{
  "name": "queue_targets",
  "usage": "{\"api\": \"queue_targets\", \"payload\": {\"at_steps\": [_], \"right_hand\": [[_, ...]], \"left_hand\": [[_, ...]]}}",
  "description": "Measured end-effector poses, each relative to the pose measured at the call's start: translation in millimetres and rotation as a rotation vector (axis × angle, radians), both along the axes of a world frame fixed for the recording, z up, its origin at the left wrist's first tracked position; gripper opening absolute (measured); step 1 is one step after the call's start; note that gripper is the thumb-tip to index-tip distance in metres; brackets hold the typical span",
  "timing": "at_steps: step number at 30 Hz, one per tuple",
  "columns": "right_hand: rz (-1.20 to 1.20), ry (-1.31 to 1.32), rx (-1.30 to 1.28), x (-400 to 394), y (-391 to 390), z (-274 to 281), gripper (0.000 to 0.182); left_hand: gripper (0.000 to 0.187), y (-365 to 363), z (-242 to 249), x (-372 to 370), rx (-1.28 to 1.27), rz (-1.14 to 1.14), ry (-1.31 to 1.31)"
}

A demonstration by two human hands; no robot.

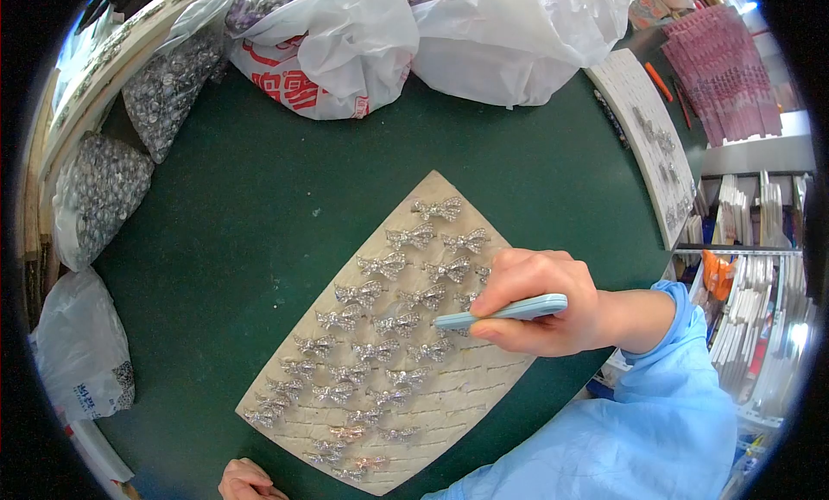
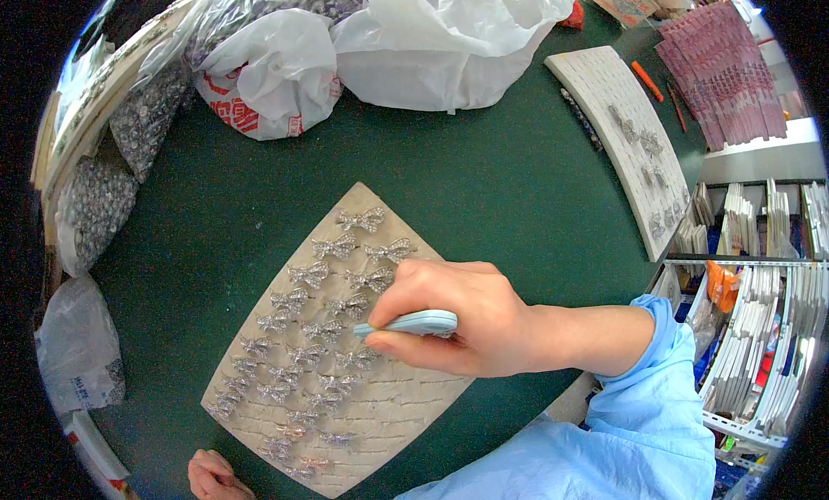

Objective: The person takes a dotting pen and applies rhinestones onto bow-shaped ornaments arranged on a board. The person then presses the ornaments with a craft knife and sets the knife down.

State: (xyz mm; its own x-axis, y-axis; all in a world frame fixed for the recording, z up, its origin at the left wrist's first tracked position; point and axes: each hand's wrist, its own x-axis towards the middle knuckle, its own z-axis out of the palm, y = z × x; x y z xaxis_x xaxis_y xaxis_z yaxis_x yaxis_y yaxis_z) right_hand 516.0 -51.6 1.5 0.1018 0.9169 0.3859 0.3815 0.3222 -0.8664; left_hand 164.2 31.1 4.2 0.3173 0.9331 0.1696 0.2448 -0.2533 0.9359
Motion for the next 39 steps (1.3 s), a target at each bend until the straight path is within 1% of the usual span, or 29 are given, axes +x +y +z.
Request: {"api": "queue_targets", "payload": {"at_steps": [8, 11, 14, 15, 18, 19, 22, 25, 28, 31, 34, 39], "right_hand": [[-0.003, -0.003, -0.015, 0, 0, 2, 0.027], [-0.053, 0.087, -0.010, 0, -3, 1, 0.021], [-0.134, 0.167, 0.082, 6, -5, 5, 0.021], [-0.126, 0.168, 0.100, 11, -7, 5, 0.022], [-0.221, 0.149, 0.185, 21, -8, 7, 0.025], [-0.189, 0.114, 0.170, 28, -11, 6, 0.027], [-0.221, 0.126, 0.199, 32, -11, 3, 0.026], [-0.217, 0.169, 0.184, 29, -9, 4, 0.026], [-0.191, 0.149, 0.166, 30, -7, 2, 0.027], [-0.201, 0.147, 0.182, 30, -7, -1, 0.028], [-0.210, 0.075, 0.145, 32, -6, 3, 0.028], [-0.229, 0.032, 0.152, 31, -4, 3, 0.031]], "left_hand": [[0.029, 0, 1, 1, -0.006, 0.010, 0.007], [0.029, 0, 0, 1, -0.011, 0.018, 0.008], [0.030, 1, 2, 3, -0.010, 0.022, 0.012], [0.030, 2, 3, 4, -0.009, 0.025, 0.015], [0.030, 1, 2, 3, -0.017, 0.035, 0.001], [0.030, 2, 1, 3, -0.022, 0.037, -0.007], [0.031, 3, 6, 7, -0.038, 0.010, -0.009], [0.032, 4, 6, 7, -0.016, 0.013, 0.014], [0.032, 7, 5, 10, 0.034, -0.019, 0.006], [0.032, 6, -3, 5, 0.052, -0.004, -0.046], [0.032, 6, -5, 1, 0.041, -0.020, -0.088], [0.031, 5, -4, 3, 0.057, -0.016, -0.083]]}}
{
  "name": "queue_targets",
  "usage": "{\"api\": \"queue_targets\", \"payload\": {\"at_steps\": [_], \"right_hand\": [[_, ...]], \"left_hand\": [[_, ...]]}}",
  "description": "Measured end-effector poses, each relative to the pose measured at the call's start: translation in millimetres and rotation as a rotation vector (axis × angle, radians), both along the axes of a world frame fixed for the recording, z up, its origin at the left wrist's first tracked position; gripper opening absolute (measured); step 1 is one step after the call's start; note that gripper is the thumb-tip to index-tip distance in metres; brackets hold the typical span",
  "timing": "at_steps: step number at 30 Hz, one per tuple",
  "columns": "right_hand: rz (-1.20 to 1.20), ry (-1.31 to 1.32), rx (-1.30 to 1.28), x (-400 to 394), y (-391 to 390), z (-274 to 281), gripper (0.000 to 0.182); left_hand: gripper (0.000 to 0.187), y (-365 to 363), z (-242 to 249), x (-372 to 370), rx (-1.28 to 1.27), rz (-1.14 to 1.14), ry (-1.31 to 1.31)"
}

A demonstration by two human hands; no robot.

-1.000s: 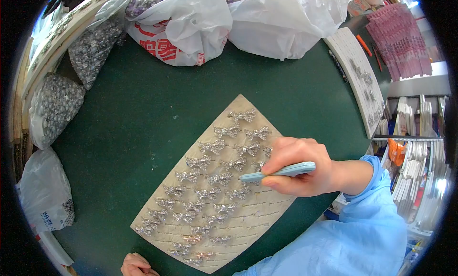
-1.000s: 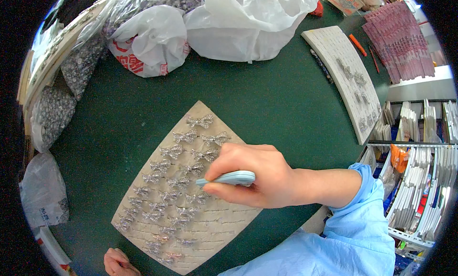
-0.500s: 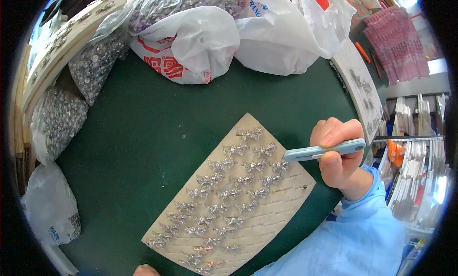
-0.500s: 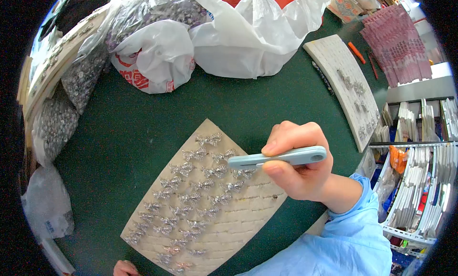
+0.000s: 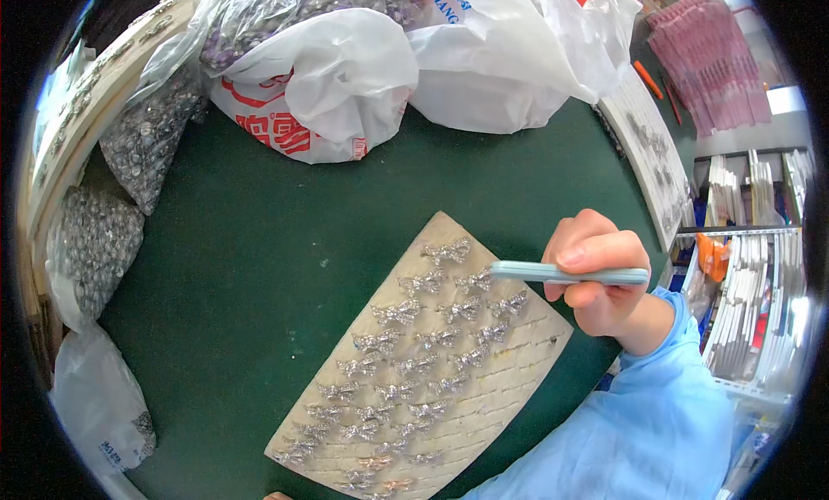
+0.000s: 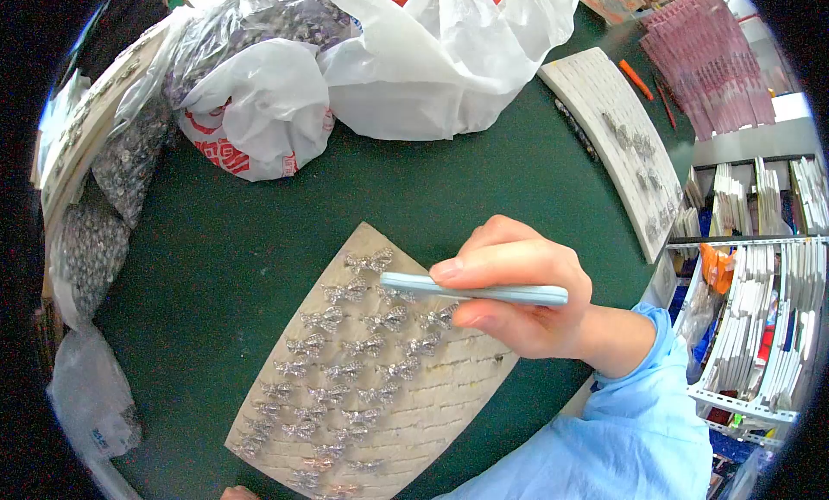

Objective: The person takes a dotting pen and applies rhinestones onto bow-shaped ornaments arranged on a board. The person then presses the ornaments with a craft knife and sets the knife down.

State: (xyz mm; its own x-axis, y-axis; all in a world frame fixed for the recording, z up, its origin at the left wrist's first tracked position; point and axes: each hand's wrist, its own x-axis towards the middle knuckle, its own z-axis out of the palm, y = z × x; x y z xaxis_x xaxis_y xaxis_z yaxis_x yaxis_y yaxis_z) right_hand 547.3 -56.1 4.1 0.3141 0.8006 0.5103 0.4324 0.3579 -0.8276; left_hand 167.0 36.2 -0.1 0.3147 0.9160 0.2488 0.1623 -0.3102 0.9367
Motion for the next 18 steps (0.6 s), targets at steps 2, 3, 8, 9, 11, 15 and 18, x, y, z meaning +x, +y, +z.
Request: {"api": "queue_targets", "payload": {"at_steps": [2, 3, 8, 9, 11, 15, 18], "right_hand": [[0.008, -0.017, -0.018, 0.4, 0.6, 2.3, 0.031], [0.017, -0.020, -0.032, 0.8, 0.5, 3.5, 0.031], [0.015, -0.017, -0.046, 0.5, 3.3, 6.7, 0.031], [0.013, -0.018, -0.049, 0.6, 4.0, 7.3, 0.031], [-0.002, -0.029, -0.045, -0.9, 4.8, 6.6, 0.032], [-0.016, -0.036, -0.048, -2.7, 4.0, 4.7, 0.033], [-0.019, -0.024, -0.047, -3.7, 4.4, 3.3, 0.032]], "left_hand": [[0.031, -0.3, 1.0, -0.9, -0.001, -0.005, 0.019], [0.030, -0.6, 2.0, -1.1, -0.005, -0.003, 0.035], [0.031, -3.0, 5.8, 1.7, -0.031, 0.022, 0.074], [0.031, -2.7, 3.4, -0.8, -0.031, 0.013, 0.063], [0.031, -2.5, 1.9, -3.8, -0.032, 0.006, 0.054], [0.030, -4.0, 6.4, 1.8, -0.047, 0.026, 0.081], [0.031, -4.0, 5.9, 2.4, -0.044, 0.026, 0.089]]}}
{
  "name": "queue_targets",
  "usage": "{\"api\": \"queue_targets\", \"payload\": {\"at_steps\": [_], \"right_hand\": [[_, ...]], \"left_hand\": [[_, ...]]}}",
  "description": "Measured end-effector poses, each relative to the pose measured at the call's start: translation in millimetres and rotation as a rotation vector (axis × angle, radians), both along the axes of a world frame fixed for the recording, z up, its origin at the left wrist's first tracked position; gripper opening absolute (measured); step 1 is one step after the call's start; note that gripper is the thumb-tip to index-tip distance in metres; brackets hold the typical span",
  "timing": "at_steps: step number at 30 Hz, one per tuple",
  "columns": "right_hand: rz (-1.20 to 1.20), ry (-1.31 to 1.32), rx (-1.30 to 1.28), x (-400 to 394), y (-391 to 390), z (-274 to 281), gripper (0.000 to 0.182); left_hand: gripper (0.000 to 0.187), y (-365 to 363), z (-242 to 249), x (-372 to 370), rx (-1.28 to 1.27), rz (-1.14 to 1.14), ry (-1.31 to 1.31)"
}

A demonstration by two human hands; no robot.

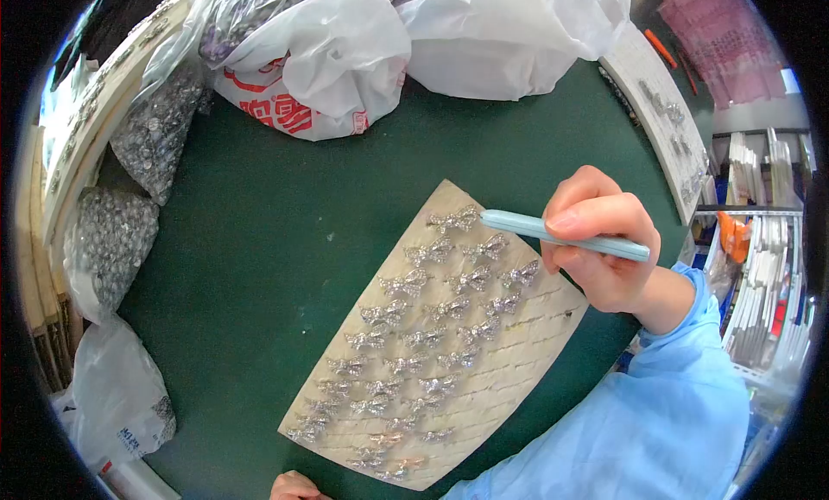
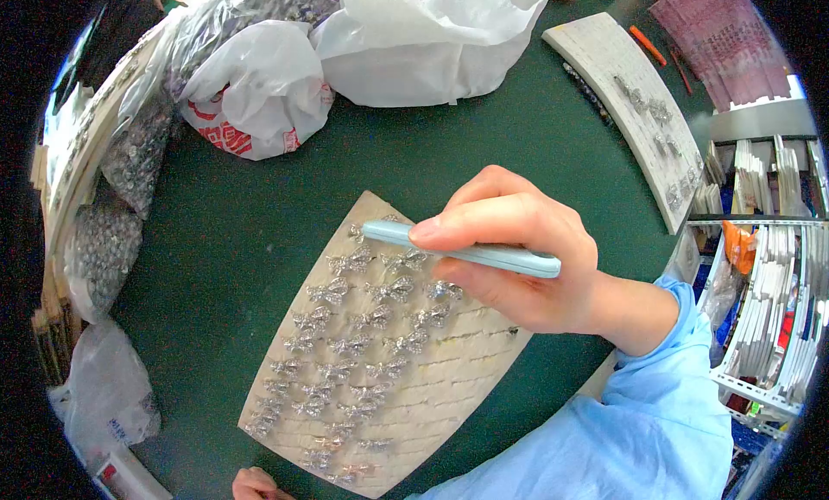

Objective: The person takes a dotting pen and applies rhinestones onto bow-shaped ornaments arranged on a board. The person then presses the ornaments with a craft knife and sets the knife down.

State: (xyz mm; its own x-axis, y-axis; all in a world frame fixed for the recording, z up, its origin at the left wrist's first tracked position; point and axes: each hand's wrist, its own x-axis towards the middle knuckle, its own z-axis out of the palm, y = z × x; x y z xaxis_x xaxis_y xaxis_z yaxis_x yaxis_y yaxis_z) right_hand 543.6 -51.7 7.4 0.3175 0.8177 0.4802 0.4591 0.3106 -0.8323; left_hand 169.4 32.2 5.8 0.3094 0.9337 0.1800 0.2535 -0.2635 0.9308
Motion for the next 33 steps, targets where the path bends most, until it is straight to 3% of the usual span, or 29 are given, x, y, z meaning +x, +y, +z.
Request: {"api": "queue_targets", "payload": {"at_steps": [8, 17, 29, 33], "right_hand": [[0.006, 0.091, -0.062, -1, -2, 3, 0.029], [0.052, -0.057, -0.026, 0, 3, 2, 0.021], [0.124, 0.157, 0.031, -12, 1, -8, 0.024], [0.250, 0.120, -0.105, -9, -4, 0, 0.030]], "left_hand": [[0.027, -1, 3, 3, -0.032, 0.033, 0.033], [0.026, -2, 1, 0, -0.054, 0.050, 0.014], [0.030, -1, 1, 0, -0.027, 0.015, 0.003], [0.029, -2, 3, 3, -0.039, 0.030, 0.005]]}}
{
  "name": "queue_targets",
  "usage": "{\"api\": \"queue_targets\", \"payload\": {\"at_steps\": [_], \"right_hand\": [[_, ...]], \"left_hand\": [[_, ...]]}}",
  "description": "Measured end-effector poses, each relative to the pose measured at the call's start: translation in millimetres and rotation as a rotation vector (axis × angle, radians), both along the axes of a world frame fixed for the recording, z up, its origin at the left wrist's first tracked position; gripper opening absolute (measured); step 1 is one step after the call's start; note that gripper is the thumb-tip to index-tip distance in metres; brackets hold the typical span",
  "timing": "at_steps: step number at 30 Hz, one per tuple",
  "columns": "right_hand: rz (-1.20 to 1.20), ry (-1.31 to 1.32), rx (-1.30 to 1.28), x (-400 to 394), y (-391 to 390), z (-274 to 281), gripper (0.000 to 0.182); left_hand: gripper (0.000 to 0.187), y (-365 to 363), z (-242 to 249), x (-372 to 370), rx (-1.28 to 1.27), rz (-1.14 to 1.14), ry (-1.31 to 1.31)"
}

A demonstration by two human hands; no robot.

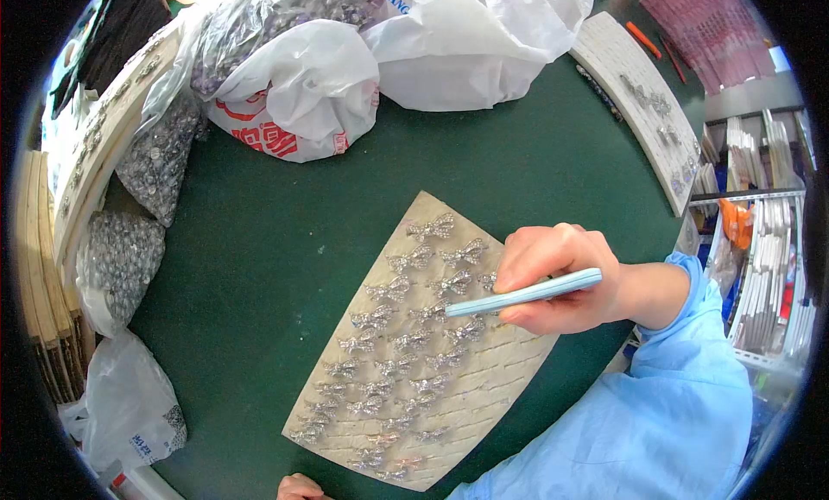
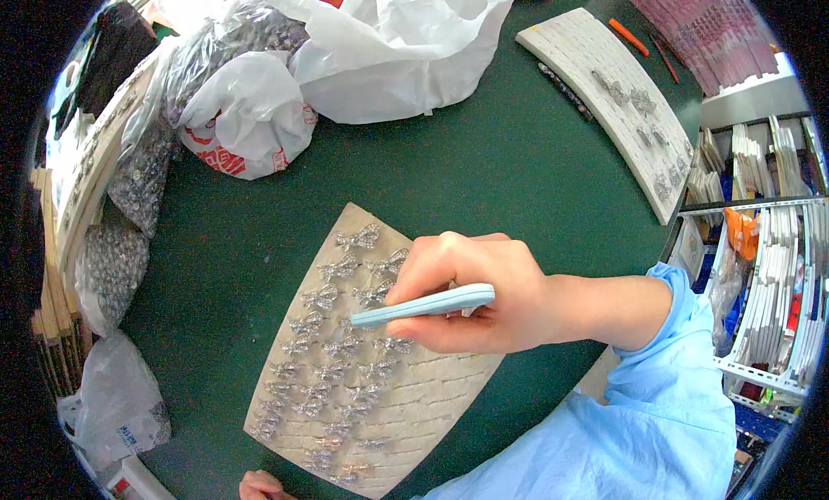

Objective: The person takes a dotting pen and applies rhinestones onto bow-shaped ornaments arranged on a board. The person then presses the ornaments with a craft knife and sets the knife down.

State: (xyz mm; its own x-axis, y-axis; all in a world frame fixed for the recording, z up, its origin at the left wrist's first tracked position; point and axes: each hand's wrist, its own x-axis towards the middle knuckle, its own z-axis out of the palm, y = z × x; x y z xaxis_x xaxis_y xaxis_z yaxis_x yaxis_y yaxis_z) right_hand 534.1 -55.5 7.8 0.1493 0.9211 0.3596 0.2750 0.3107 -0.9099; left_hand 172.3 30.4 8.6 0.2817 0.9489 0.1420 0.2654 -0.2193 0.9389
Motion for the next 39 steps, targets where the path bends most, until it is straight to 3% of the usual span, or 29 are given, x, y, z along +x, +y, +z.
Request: {"api": "queue_targets", "payload": {"at_steps": [10, 15, 20, 25, 31, 39], "right_hand": [[-0.042, 0.044, -0.086, -8, -2, 1, 0.021], [-0.010, 0.062, 0.022, -2, 0, -3, 0.020], [-0.195, -0.041, 0.184, 3, 0, 4, 0.023], [-0.277, 0.080, 0.183, -1, -7, 14, 0.023], [-0.310, 0.117, 0.135, -23, -24, 29, 0.025], [-0.332, 0.213, 0.152, -38, -22, 16, 0.023]], "left_hand": [[0.029, 0, -1, -2, 0.017, -0.010, 0.018], [0.031, 0, 1, 1, -0.001, -0.003, -0.011], [0.032, 1, 1, -3, 0.009, -0.028, 0.044], [0.031, -1, 8, -5, -0.172, 0.056, 0.086], [0.033, 4, 14, -2, -0.208, 0.055, 0.179], [0.032, 8, -5, -18, 0.021, -0.122, 0.191]]}}
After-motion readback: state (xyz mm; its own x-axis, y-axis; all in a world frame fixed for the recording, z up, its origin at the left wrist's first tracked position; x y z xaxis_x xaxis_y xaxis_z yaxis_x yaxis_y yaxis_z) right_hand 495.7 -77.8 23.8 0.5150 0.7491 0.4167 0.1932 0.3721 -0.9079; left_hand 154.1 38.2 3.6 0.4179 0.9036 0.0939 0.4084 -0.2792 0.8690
